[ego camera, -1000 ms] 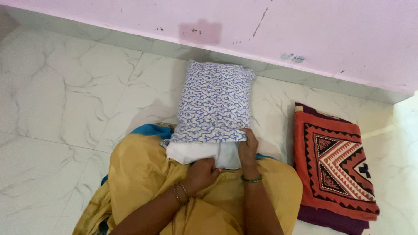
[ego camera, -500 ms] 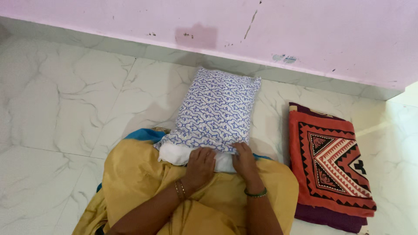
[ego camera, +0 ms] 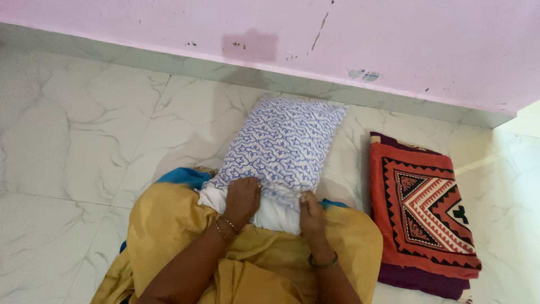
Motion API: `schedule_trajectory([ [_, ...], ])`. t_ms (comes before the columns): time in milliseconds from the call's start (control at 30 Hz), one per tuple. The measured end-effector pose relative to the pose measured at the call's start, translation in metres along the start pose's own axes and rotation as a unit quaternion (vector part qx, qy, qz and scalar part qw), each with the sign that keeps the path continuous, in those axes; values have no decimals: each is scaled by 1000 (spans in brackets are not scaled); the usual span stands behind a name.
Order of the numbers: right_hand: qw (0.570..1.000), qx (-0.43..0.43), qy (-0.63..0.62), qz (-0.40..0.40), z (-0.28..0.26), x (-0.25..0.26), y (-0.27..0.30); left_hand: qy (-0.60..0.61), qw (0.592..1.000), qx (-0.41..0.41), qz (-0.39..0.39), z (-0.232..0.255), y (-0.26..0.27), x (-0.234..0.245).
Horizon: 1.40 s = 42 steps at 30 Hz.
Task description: The person inserts a white pillow into a blue and white patterned pillowcase, tucks the edges, and smooths the surface. The person then places the finished pillow on the floor next to a folded textile.
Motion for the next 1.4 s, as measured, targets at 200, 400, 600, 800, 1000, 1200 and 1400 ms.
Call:
schedule_trajectory([
  [200, 980, -152, 4, -131, 1, 34, 19, 54, 994, 63, -78, -23, 1, -4],
  [400, 947, -121, -154, -253, 38, 35, 18, 90, 974, 90, -190, -18, 3, 2],
  [600, 997, 27, 67, -26, -34, 62, -35, 118, 967, 37, -223, 6, -3, 14],
  [800, 954, 200, 75, 208, -189, 92, -91, 209, 957, 98, -176, 41, 4, -9],
  [1000, 933, 327, 112, 97, -251, -21, -48, 282, 954, 100, -24, 13, 18, 7],
  [1200, 941, 264, 138, 157, -248, -21, -43, 284, 957, 54, 21, -7, 18, -7],
  [1400, 994, 79, 52, 57, -189, -43, -54, 246, 969, -5, 25, -6, 9, -13],
])
Point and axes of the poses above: each hand's wrist, its own y-axis away from the middle knuckle, its own x-axis out of the back of the hand, z = x × y, the point moved 9 cm from there along -y, towards the middle knuckle, and after that the axes turned 1 degree about -y, right-handed, at the moved point
